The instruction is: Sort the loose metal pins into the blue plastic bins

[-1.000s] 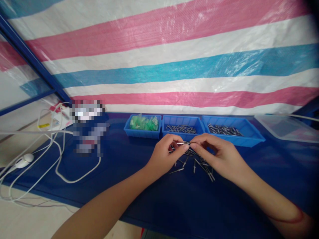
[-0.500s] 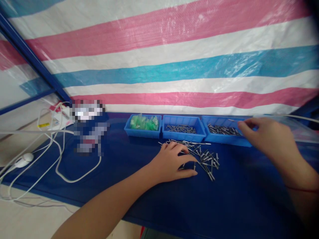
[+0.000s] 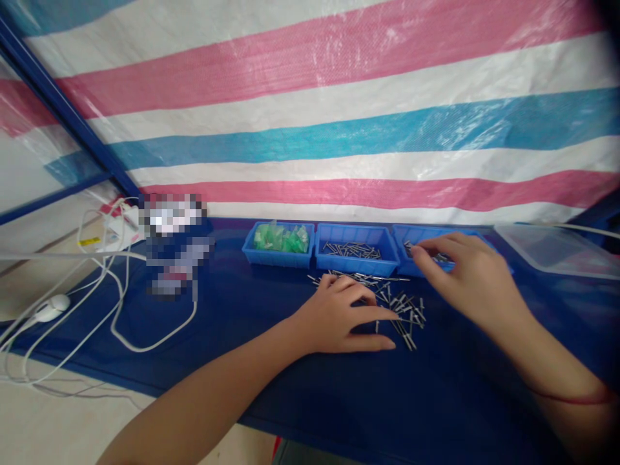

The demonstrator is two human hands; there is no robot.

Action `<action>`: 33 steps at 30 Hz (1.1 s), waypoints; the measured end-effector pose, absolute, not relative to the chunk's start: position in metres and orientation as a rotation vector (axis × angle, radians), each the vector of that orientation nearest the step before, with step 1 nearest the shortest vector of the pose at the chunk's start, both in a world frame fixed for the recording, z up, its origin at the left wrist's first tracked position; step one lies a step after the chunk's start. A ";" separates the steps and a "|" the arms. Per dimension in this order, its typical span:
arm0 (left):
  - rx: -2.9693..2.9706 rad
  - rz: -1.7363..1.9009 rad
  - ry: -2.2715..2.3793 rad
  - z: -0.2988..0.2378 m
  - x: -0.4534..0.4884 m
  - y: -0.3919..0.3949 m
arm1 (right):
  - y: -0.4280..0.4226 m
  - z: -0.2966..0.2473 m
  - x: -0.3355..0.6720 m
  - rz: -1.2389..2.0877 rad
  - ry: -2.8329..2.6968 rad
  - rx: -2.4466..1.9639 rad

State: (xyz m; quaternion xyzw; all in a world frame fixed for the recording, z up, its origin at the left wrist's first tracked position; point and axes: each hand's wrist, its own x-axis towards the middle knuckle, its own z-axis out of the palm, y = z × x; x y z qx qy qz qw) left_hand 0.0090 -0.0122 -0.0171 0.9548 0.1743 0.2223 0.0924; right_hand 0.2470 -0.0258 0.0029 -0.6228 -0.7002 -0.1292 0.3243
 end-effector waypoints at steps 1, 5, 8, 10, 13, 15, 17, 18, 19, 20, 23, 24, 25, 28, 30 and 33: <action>2.852 0.649 0.470 -0.017 0.010 -0.014 | -0.027 0.003 0.245 -0.322 -1.845 -1.618; 2.928 0.565 0.408 -0.021 0.014 -0.015 | -0.027 0.000 0.243 -0.265 -1.853 -1.589; 2.971 0.522 0.450 -0.026 0.015 -0.014 | -0.026 -0.003 0.241 -0.249 -1.845 -1.600; 2.983 0.514 0.469 -0.026 0.015 -0.012 | -0.026 -0.005 0.238 -0.229 -1.860 -1.602; 2.982 0.526 0.495 -0.026 0.014 -0.010 | -0.028 -0.006 0.231 -0.198 -1.902 -1.601; 2.971 0.534 0.516 -0.027 0.014 -0.010 | -0.029 -0.007 0.226 -0.174 -1.929 -1.597; 2.957 0.531 0.543 -0.028 0.014 -0.010 | -0.030 -0.007 0.222 -0.137 -1.944 -1.581; 2.949 0.529 0.564 -0.028 0.014 -0.011 | -0.031 -0.007 0.221 -0.119 -1.945 -1.569; 2.937 0.532 0.593 -0.029 0.014 -0.011 | -0.031 -0.007 0.220 -0.103 -1.944 -1.556; 2.915 0.540 0.632 -0.029 0.014 -0.012 | -0.031 -0.006 0.219 -0.090 -1.937 -1.542; 2.752 0.635 0.787 -0.028 0.014 -0.010 | -0.032 -0.004 0.219 -0.014 -1.894 -1.516; 2.671 0.686 0.836 -0.027 0.014 -0.009 | -0.033 -0.003 0.218 0.036 -1.871 -1.512; 2.584 0.744 0.879 -0.026 0.013 -0.007 | -0.033 -0.001 0.217 0.096 -1.851 -1.509; 2.348 0.882 0.946 -0.023 0.013 -0.002 | -0.036 0.002 0.212 0.280 -1.856 -1.484; 2.237 0.927 0.939 -0.023 0.013 0.001 | -0.037 0.003 0.207 0.362 -1.915 -1.449; 2.166 0.957 0.905 -0.024 0.014 0.000 | -0.039 0.001 0.200 0.433 -1.977 -1.393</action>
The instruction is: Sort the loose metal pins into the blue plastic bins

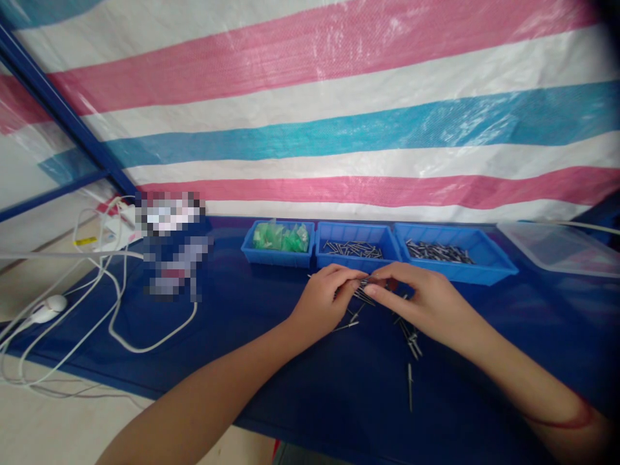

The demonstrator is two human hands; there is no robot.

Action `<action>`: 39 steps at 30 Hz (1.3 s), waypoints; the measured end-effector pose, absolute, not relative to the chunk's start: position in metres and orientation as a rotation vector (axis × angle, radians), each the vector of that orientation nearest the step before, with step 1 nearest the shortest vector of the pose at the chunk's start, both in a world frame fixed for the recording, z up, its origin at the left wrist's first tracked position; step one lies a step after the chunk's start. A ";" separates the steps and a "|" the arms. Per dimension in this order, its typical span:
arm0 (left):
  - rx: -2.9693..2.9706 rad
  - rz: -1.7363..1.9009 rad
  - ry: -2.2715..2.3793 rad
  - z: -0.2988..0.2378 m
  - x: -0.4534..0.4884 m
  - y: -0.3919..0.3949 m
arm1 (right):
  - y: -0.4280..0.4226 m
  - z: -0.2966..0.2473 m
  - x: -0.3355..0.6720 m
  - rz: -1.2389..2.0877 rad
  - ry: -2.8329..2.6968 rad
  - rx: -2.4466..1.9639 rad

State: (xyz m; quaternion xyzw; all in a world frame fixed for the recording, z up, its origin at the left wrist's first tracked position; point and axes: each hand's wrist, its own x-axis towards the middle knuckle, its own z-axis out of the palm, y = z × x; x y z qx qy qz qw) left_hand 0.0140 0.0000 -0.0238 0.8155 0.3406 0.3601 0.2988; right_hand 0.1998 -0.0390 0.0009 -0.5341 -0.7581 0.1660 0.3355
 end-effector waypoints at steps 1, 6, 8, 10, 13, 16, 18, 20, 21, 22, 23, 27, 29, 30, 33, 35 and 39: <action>2.160 0.961 0.899 -0.024 0.015 -0.001 | -0.039 0.000 0.198 0.455 -1.973 -1.378; 2.135 0.975 0.894 -0.021 0.016 -0.005 | -0.041 -0.007 0.193 0.548 -1.797 -1.393; 2.111 0.990 0.913 -0.020 0.016 -0.006 | -0.041 -0.010 0.192 0.584 -1.717 -1.383; 2.096 0.994 0.928 -0.022 0.016 -0.006 | -0.040 -0.012 0.191 0.633 -1.642 -1.353; 2.082 0.982 0.928 -0.025 0.017 -0.006 | -0.039 -0.014 0.191 0.691 -1.565 -1.340; 2.072 0.964 0.936 -0.025 0.017 -0.006 | -0.039 -0.015 0.192 0.708 -1.555 -1.343; 2.089 0.948 0.947 -0.024 0.018 -0.007 | -0.040 -0.015 0.192 0.684 -1.577 -1.348; 2.133 0.925 0.934 -0.023 0.018 -0.007 | -0.041 -0.014 0.191 0.624 -1.615 -1.360; 2.156 0.914 0.916 -0.022 0.018 -0.007 | -0.042 -0.013 0.191 0.588 -1.638 -1.367; 2.176 0.906 0.897 -0.022 0.018 -0.007 | -0.042 -0.012 0.190 0.557 -1.664 -1.370; 2.191 0.902 0.880 -0.022 0.018 -0.007 | -0.043 -0.011 0.190 0.532 -1.691 -1.370; 2.183 0.938 0.882 -0.023 0.017 -0.005 | -0.044 -0.007 0.191 0.477 -1.759 -1.348; 2.157 0.983 0.894 -0.023 0.016 -0.004 | -0.044 -0.005 0.194 0.455 -1.784 -1.332; 2.142 1.010 0.902 -0.022 0.015 -0.004 | -0.044 -0.004 0.195 0.446 -1.799 -1.326; 2.106 1.080 0.927 -0.020 0.014 -0.003 | -0.043 -0.003 0.199 0.434 -1.858 -1.321; 2.103 1.103 0.934 -0.018 0.013 -0.003 | -0.042 -0.003 0.200 0.441 -1.913 -1.311; 2.118 1.133 0.992 -0.019 0.013 -0.007 | -0.039 -0.001 0.205 0.418 -1.978 -1.307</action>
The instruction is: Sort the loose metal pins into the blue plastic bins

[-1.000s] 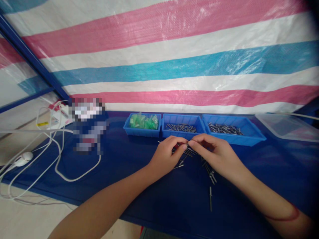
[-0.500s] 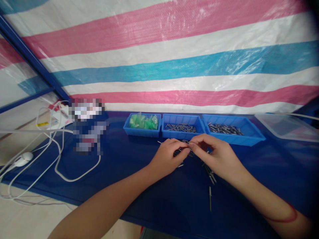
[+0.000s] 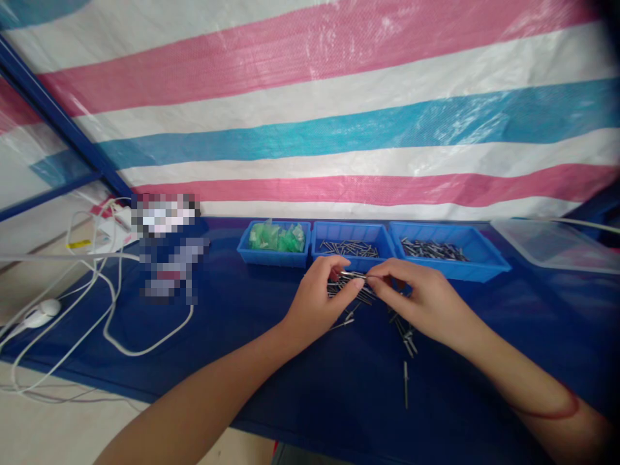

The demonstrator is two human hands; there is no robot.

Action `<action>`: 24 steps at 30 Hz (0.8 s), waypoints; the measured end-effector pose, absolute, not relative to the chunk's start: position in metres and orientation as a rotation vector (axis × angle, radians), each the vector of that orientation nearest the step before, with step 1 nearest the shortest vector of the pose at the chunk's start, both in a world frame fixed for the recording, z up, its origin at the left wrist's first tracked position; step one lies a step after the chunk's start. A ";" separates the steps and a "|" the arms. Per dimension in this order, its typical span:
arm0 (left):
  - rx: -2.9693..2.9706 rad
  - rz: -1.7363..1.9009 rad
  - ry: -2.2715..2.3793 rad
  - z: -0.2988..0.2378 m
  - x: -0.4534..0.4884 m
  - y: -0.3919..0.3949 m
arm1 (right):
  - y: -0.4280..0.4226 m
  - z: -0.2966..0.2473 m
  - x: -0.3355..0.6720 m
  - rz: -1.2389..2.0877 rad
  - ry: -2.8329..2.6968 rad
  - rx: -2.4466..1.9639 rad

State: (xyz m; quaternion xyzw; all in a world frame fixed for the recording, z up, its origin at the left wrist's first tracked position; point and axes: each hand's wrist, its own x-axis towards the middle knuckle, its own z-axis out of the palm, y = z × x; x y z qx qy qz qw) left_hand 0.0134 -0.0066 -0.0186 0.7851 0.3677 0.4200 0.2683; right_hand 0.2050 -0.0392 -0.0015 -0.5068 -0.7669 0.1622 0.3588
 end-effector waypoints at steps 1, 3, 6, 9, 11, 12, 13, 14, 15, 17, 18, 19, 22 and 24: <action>2.150 1.131 0.990 -0.018 0.014 -0.009 | -0.038 -0.001 0.209 0.386 -1.954 -1.333; 2.302 1.063 0.886 -0.016 0.015 -0.017 | -0.034 0.000 0.221 0.289 -1.837 -1.422; 2.632 0.817 0.480 -0.012 0.019 -0.031 | -0.026 0.001 0.245 0.173 -1.609 -1.583; 2.792 0.677 0.315 -0.010 0.024 -0.042 | -0.017 -0.002 0.264 0.081 -1.539 -1.703; 2.832 0.607 0.304 -0.012 0.026 -0.044 | -0.013 -0.005 0.269 0.025 -1.551 -1.731; 2.839 0.579 0.296 -0.014 0.027 -0.044 | -0.012 -0.006 0.270 0.008 -1.556 -1.729; 2.841 0.546 0.288 -0.015 0.028 -0.044 | -0.011 -0.007 0.269 0.001 -1.558 -1.721; 2.841 0.512 0.270 -0.017 0.028 -0.043 | -0.010 -0.008 0.268 -0.003 -1.559 -1.711; 2.840 0.482 0.242 -0.018 0.028 -0.042 | -0.010 -0.009 0.266 -0.003 -1.561 -1.702; 2.843 0.420 0.178 -0.019 0.029 -0.042 | -0.011 -0.007 0.263 0.002 -1.572 -1.693; 2.847 0.396 0.152 -0.019 0.029 -0.041 | -0.012 -0.004 0.262 0.003 -1.592 -1.693; 2.851 0.376 0.139 -0.019 0.029 -0.042 | -0.013 0.000 0.263 0.000 -1.614 -1.696; 2.863 0.347 0.162 -0.018 0.029 -0.042 | -0.022 0.021 0.278 -0.039 -1.633 -1.737; 2.868 0.345 0.187 -0.018 0.029 -0.041 | -0.032 0.032 0.299 -0.094 -1.580 -1.862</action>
